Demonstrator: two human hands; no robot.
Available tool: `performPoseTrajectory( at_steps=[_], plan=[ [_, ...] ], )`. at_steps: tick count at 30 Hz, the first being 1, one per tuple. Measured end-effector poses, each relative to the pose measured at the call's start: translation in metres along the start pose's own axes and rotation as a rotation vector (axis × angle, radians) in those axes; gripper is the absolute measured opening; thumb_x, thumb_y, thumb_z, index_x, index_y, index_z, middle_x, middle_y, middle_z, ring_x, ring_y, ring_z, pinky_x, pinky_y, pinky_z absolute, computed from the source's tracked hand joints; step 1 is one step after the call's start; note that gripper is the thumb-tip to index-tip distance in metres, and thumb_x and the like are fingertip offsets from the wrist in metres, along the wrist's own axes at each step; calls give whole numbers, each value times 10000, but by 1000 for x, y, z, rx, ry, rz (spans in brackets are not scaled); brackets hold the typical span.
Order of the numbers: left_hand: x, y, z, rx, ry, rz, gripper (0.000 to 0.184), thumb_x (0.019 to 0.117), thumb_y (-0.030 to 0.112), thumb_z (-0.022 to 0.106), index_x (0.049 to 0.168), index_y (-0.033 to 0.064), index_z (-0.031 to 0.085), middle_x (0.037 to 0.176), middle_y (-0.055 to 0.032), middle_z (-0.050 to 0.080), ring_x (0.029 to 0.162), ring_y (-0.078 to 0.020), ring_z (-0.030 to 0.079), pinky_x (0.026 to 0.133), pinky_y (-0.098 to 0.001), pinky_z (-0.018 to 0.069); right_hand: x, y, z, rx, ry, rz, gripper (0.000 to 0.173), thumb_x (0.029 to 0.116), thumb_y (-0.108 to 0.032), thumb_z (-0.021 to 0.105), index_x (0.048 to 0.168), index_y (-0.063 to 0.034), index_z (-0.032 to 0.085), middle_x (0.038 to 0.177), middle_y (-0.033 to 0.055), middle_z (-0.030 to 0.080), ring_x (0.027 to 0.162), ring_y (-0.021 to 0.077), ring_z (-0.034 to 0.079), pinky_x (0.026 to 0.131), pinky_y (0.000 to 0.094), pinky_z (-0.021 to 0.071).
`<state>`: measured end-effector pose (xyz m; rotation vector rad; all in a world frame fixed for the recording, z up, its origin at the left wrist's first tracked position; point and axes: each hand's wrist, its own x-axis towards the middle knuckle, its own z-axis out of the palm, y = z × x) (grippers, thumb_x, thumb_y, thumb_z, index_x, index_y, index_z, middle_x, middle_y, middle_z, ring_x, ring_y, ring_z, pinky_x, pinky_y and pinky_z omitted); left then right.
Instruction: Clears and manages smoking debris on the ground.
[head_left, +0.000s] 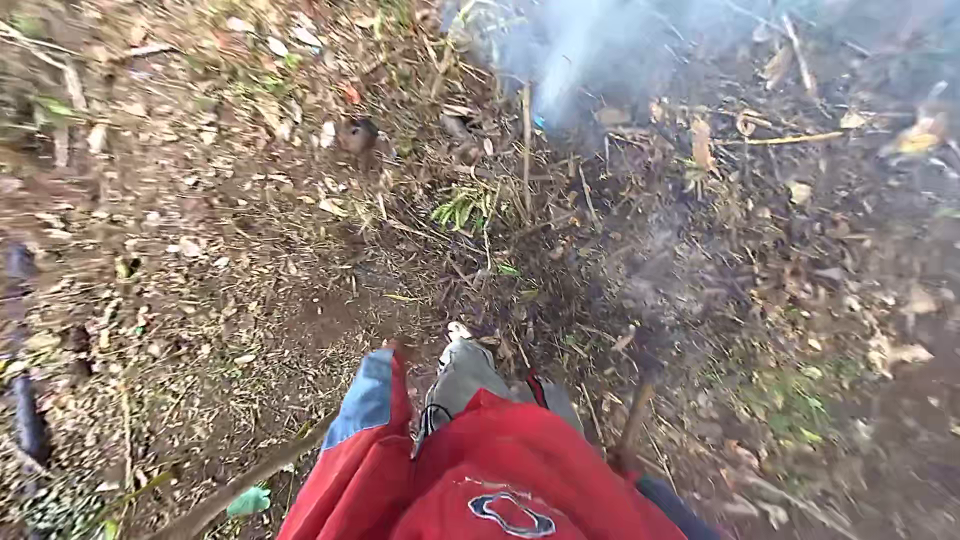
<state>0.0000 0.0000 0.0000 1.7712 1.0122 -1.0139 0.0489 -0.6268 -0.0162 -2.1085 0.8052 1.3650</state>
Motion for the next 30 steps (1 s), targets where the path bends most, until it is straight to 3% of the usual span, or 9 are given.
performPoseTrajectory(
  at_steps=[1,4,7,11,14,17,20,26,30],
  plan=[
    [8,-8,-11,-11,7,-9,449,1005,226,641,1424,73,587,1372,-237,630,1296,-402,593,1101,-591,456,-27,-28,-1,14,39,41,353,1061,-161,558,1316,78,604,1281,268,648,1189,338,633,1050,490,498],
    [28,-36,-39,-129,75,-35,448,1003,218,647,1424,75,587,1327,-250,650,1234,-410,629,1058,-591,487,-71,-109,14,398,260,175,429,1029,-178,605,1352,93,523,1158,272,629,956,311,630,848,487,545],
    [24,-56,-59,-188,102,-91,466,988,175,653,1421,26,565,1342,-280,627,1231,-434,622,1055,-608,483,-80,-160,20,414,297,187,496,1033,-234,600,1421,42,461,1104,237,599,847,280,598,764,476,535],
    [18,-72,-78,-210,81,-188,506,969,157,685,1436,24,546,1327,-266,641,1197,-405,642,1015,-575,509,-69,-197,38,312,286,177,595,981,-201,682,1477,27,445,1293,296,605,1084,400,645,916,584,543],
    [24,-64,-100,-195,61,-197,500,981,157,675,1442,19,539,1337,-277,630,1196,-415,640,1017,-581,507,-58,-221,53,294,243,164,611,955,-182,704,1470,9,436,1197,286,607,945,376,633,813,571,541],
    [24,-33,-131,-159,69,-171,484,1002,143,639,1458,24,525,1339,-279,628,1198,-409,640,1016,-577,508,-48,-240,66,162,182,145,663,933,-198,739,1487,1,434,1235,296,620,1015,407,654,869,591,547],
    [31,0,-165,-135,106,-74,443,1019,175,610,1435,34,555,1318,-267,644,1196,-407,644,1034,-586,500,-48,-274,68,26,95,128,652,972,-237,720,1488,45,438,1358,308,587,1230,426,603,1042,581,489],
    [23,46,-201,-285,221,-60,432,1038,164,578,1453,47,542,1364,-231,630,1228,-360,639,1042,-544,511,-21,-343,41,-190,-36,46,574,1062,-320,574,1462,79,472,1451,309,529,1373,415,507,1150,560,402],
    [16,35,-201,-312,218,-104,435,1029,168,619,1434,23,558,1374,-250,621,1260,-382,619,1090,-542,481,-1,-382,28,-85,-44,43,534,1090,-362,502,1393,77,532,1315,298,608,1199,390,610,1029,560,487]
  ],
)
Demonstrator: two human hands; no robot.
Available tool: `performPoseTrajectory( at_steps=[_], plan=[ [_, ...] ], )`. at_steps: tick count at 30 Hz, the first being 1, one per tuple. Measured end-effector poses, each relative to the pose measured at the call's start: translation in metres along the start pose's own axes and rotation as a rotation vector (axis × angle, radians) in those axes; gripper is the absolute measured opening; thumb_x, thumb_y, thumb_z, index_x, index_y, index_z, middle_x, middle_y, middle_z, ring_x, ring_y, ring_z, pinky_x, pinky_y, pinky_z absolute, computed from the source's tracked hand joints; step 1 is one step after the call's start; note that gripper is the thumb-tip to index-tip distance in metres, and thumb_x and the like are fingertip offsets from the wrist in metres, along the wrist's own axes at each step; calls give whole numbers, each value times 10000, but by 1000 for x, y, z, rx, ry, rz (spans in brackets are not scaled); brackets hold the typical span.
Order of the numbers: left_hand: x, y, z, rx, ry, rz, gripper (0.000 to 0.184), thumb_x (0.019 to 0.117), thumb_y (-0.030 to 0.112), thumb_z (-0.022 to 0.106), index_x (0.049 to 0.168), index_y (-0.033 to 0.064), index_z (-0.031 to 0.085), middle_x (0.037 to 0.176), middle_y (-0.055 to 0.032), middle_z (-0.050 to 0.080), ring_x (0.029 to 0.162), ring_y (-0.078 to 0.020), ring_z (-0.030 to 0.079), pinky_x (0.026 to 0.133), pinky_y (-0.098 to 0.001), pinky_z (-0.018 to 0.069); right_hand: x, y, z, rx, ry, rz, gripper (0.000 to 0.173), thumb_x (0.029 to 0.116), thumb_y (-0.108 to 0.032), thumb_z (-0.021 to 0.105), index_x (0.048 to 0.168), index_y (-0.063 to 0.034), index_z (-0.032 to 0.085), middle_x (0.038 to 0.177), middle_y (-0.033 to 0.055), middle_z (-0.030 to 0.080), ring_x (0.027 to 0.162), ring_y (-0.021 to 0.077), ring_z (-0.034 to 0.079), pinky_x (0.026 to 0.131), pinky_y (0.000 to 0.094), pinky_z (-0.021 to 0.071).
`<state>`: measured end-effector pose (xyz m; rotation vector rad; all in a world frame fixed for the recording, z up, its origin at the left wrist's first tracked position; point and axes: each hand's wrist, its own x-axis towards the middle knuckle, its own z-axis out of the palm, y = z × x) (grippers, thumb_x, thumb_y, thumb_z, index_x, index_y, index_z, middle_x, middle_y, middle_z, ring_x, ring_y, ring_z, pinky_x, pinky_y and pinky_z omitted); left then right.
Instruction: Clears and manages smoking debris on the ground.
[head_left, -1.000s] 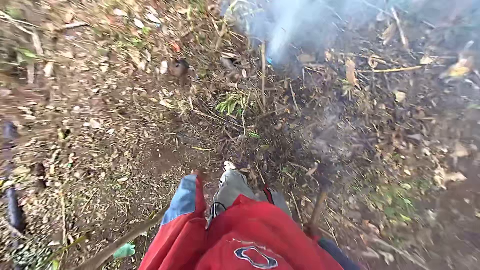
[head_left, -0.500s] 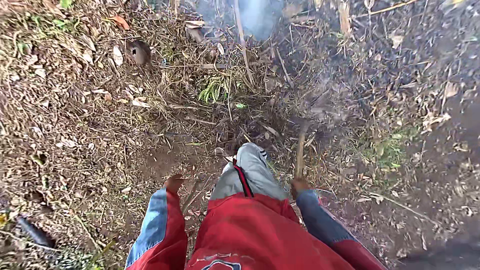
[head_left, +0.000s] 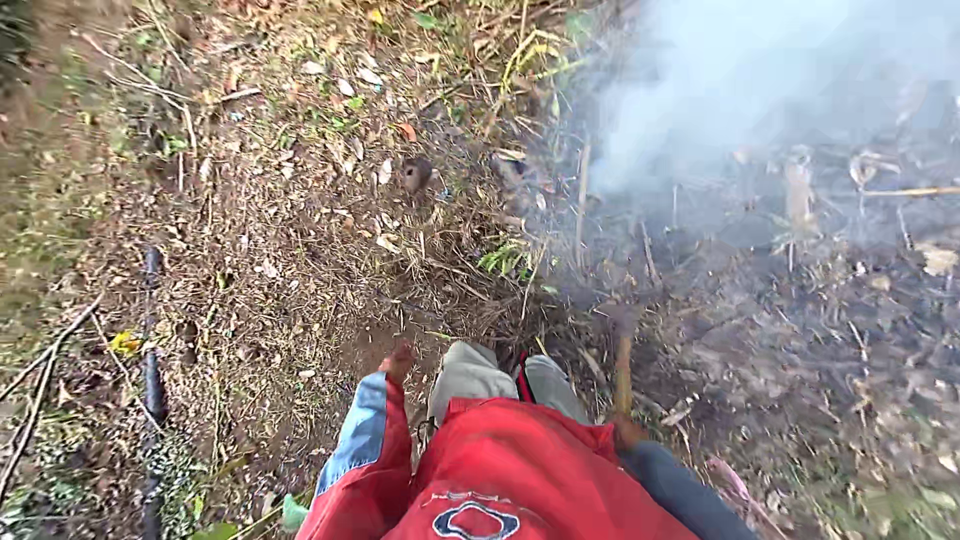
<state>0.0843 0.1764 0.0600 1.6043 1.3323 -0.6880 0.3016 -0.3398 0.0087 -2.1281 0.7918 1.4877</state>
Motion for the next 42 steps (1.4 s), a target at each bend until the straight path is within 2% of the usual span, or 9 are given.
performPoseTrajectory(
  at_steps=[7,12,15,17,21,23,30,36,42],
  plan=[
    [26,-68,-32,65,-94,-114,486,984,212,704,1378,-44,581,1352,-292,619,1258,-427,611,1090,-568,475,-18,-57,-7,-18,-33,62,341,1047,-181,530,1255,89,543,938,208,625,724,255,623,673,436,554],
    [92,-87,-113,59,-133,-89,466,1006,191,670,1384,-61,566,1363,-299,606,1275,-428,595,1100,-560,466,1,-64,61,-311,-16,34,464,1038,-218,599,1386,84,542,1279,287,635,1130,363,656,976,540,531],
    [142,-66,-176,83,-119,-60,452,1008,167,663,1391,-52,564,1364,-308,602,1270,-441,595,1087,-573,472,-22,-72,127,-293,-13,46,466,1018,-252,623,1336,88,588,1229,252,678,1100,318,681,978,513,541],
    [167,-24,-225,180,-164,-44,481,1003,180,675,1407,-51,551,1383,-314,586,1295,-440,576,1106,-570,451,-54,-88,179,7,71,99,444,990,-210,685,1292,94,570,1076,241,664,898,289,665,820,482,564],
    [217,66,-304,408,-175,105,503,976,149,707,1420,-24,547,1345,-280,628,1236,-415,627,1058,-562,502,-105,-90,264,-11,78,-113,540,922,-291,733,1220,150,640,1141,325,690,1051,390,700,916,522,579],
    [236,115,-321,458,-142,270,484,981,130,688,1416,-29,548,1283,-291,660,1154,-419,668,996,-576,530,-154,-115,281,68,42,103,575,934,-293,737,1321,106,591,1279,327,631,1200,439,628,1034,595,499],
    [235,225,-283,646,-248,456,463,992,115,670,1409,-40,539,1278,-313,641,1098,-429,668,941,-584,539,-218,-121,372,523,87,308,667,906,-232,775,1445,54,505,1398,303,571,1312,427,564,1107,576,450],
    [204,219,-227,1020,-471,556,475,993,121,662,1433,-10,539,1293,-277,659,1162,-406,663,990,-569,533,-219,-125,459,896,273,375,637,812,-233,835,1314,82,601,1226,321,655,1158,438,654,992,601,528],
    [190,195,-238,1191,-563,611,504,979,144,695,1438,4,539,1339,-278,631,1228,-406,631,1035,-577,509,-238,-117,505,1070,137,428,624,917,-299,735,1403,47,549,1363,272,609,1284,395,592,1089,577,466]
  ],
)
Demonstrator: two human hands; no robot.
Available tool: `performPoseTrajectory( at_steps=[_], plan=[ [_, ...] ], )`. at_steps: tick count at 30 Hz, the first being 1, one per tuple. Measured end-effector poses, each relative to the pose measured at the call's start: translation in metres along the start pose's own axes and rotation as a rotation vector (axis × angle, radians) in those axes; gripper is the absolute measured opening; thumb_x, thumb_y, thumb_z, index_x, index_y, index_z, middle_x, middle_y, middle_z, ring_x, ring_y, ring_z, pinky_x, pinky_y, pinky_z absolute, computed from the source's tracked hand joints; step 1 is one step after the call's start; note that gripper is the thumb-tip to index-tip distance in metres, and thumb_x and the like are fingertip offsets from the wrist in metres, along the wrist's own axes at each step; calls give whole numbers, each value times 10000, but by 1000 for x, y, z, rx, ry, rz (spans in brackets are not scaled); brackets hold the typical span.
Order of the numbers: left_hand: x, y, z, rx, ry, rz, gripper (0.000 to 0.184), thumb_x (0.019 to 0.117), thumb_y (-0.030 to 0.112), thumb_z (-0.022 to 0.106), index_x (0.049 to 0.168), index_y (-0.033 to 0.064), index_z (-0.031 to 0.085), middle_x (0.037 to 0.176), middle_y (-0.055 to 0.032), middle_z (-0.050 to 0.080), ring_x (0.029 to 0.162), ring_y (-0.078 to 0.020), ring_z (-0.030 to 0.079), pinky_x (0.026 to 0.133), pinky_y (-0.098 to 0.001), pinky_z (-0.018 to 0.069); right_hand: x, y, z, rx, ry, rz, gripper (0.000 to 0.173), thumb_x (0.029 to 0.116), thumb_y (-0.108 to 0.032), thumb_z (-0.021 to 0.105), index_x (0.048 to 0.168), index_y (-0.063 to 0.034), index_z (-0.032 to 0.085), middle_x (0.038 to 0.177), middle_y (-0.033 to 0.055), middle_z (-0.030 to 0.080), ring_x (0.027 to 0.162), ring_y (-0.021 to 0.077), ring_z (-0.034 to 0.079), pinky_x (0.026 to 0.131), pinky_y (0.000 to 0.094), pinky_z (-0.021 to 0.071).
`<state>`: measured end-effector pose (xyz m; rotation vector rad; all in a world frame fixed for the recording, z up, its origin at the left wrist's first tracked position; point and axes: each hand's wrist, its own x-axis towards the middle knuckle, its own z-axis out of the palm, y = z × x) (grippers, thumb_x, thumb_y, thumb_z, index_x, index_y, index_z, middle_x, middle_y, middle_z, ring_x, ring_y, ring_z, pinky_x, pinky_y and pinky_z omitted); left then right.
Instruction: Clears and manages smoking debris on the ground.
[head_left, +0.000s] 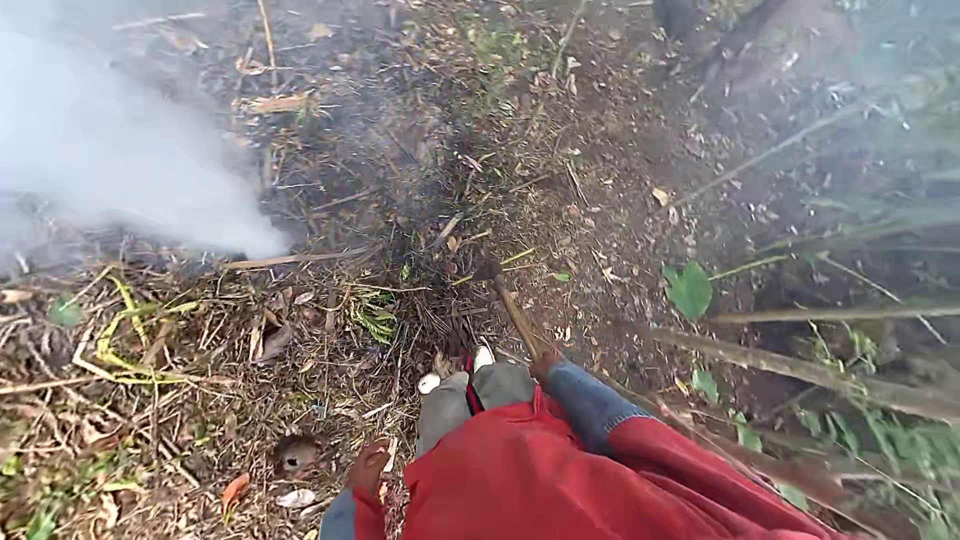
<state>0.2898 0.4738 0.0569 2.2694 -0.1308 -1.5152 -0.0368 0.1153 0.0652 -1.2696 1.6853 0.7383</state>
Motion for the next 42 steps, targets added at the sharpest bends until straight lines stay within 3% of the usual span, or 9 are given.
performPoseTrajectory(
  at_steps=[5,9,15,18,22,30,34,38,42],
  plan=[
    [-24,-56,2,184,76,36,410,929,121,743,1244,-110,618,1145,-311,686,1072,-410,686,960,-564,549,-4,44,0,-71,-15,38,642,930,-365,725,1395,47,565,1391,266,598,1322,385,572,1112,561,453],
    [-47,-67,3,661,-67,-81,393,1076,217,521,1278,-105,622,1282,-323,646,1266,-424,607,1098,-559,442,-34,76,7,15,-32,50,664,942,-305,729,1459,43,500,1435,273,560,1342,386,557,1125,556,442],
    [-6,-62,-60,707,-201,-8,346,1060,117,550,1313,-113,596,1307,-328,626,1256,-418,603,1103,-528,447,-62,127,95,204,13,89,641,956,-341,702,1434,48,524,1389,286,592,1310,413,576,1110,593,452],
    [40,-61,-95,521,27,99,343,987,134,669,1266,-64,648,1226,-314,669,1145,-442,661,1006,-605,517,-92,127,115,270,-40,168,678,927,-342,741,1433,51,519,1376,280,600,1311,401,573,1114,576,447],
    [60,6,-102,431,65,120,367,1001,153,650,1299,-59,616,1192,-320,666,1066,-440,670,930,-620,527,-98,129,120,509,15,191,610,950,-332,733,1392,49,554,1314,276,632,1224,394,625,1068,560,485],
    [76,141,0,482,-153,311,494,955,157,723,1393,-10,570,1246,-260,682,1142,-389,678,1001,-582,529,-53,76,19,1326,101,233,340,1023,-240,595,1266,-9,536,757,81,571,551,178,559,525,357,536],
    [67,205,61,511,-325,342,532,967,156,711,1444,8,528,1301,-254,657,1181,-366,665,1036,-549,516,6,65,-53,1493,152,255,276,1051,-242,548,1203,-11,539,752,73,547,555,169,534,535,344,521],
    [69,276,101,442,-264,351,521,953,154,723,1420,0,552,1314,-248,651,1200,-352,655,1036,-538,520,66,67,-122,1417,175,296,342,1065,-207,511,1320,21,499,900,116,549,649,181,529,622,353,517],
    [69,353,148,439,-256,470,480,993,199,667,1419,10,554,1324,-222,652,1212,-323,651,1058,-518,511,105,94,-169,1354,164,339,306,1030,-192,567,1260,7,532,816,88,556,608,170,532,593,343,518]
  ],
)
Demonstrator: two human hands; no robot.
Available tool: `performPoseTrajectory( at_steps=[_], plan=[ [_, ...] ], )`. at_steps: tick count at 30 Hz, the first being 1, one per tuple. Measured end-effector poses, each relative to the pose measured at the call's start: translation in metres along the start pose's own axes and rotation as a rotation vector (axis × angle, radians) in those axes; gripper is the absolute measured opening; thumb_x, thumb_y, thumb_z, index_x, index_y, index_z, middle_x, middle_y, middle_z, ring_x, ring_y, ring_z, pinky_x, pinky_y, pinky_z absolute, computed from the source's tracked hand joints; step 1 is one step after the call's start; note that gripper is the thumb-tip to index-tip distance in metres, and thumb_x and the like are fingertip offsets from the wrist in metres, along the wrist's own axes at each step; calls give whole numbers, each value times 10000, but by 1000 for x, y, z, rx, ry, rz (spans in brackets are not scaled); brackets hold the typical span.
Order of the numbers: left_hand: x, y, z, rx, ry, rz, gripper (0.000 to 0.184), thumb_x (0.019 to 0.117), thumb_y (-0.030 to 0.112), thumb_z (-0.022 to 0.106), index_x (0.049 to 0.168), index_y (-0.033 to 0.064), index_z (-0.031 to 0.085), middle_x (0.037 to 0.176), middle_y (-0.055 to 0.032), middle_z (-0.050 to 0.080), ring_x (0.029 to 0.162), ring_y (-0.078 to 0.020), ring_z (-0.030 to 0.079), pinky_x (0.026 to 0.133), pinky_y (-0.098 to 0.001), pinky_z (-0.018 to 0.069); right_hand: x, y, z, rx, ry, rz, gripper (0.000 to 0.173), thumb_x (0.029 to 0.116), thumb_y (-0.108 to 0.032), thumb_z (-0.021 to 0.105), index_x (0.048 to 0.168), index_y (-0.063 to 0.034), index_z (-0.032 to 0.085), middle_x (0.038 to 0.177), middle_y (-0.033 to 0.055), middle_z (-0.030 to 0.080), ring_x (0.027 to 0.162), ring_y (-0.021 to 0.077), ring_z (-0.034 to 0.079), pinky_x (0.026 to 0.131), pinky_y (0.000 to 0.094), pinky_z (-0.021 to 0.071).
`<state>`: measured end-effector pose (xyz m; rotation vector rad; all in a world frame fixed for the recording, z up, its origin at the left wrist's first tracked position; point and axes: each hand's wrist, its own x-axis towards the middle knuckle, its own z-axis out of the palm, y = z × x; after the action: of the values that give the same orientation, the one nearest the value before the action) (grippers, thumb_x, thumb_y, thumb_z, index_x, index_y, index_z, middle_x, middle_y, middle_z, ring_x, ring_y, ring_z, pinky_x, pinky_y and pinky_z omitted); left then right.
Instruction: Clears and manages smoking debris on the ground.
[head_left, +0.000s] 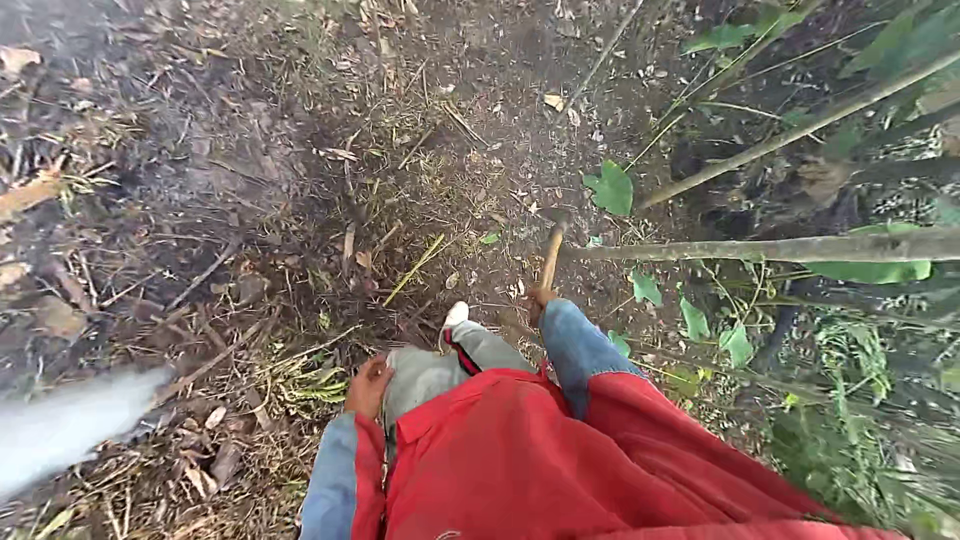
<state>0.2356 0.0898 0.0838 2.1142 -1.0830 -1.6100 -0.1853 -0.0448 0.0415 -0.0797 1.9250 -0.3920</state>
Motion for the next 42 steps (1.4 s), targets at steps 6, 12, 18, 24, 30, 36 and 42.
performPoseTrajectory(
  at_steps=[6,12,18,24,30,36,42],
  plan=[
    [44,122,29,71,-143,152,448,1008,201,643,1418,38,569,1355,-176,645,1184,-255,674,1030,-449,549,5,-40,-46,-111,108,-65,486,987,-226,671,1362,53,540,1137,213,650,931,279,655,839,452,565],
    [111,216,76,244,-427,310,446,999,230,650,1404,56,582,1367,-164,639,1155,-232,688,1008,-431,567,10,-59,-89,-237,222,-47,619,964,-252,711,1441,68,479,1368,290,584,1259,390,595,1068,539,486],
    [201,289,117,528,-661,309,488,1012,283,642,1446,79,552,1409,-169,607,1197,-274,666,1047,-467,536,51,-42,-90,-183,291,37,798,924,-339,757,1534,21,389,1397,289,577,1288,416,583,1080,585,474],
    [315,322,125,733,-643,168,527,1030,346,615,1480,89,520,1436,-200,583,1301,-351,594,1112,-548,458,81,-91,-83,-227,320,163,678,910,-270,780,1443,40,500,1340,296,606,1236,429,609,1033,601,501],
    [376,304,98,943,-591,-118,829,903,533,724,1560,127,423,1518,-301,468,1380,-466,499,1124,-642,412,108,-193,-43,-118,259,133,597,958,-227,708,1450,18,477,1186,261,650,972,366,669,847,548,563],
    [407,284,111,854,-589,-335,1061,842,642,740,1637,137,252,1535,-333,426,1384,-488,484,1126,-637,411,184,-324,-37,107,252,-27,448,999,-181,632,1374,3,470,841,137,638,597,212,631,572,405,583],
    [459,198,151,806,-361,-481,1111,776,679,766,1644,201,264,1658,-329,180,1383,-555,445,1055,-676,461,394,-433,11,461,403,-272,654,966,-186,637,1484,-116,244,831,84,569,545,198,609,517,408,590]
  ],
)
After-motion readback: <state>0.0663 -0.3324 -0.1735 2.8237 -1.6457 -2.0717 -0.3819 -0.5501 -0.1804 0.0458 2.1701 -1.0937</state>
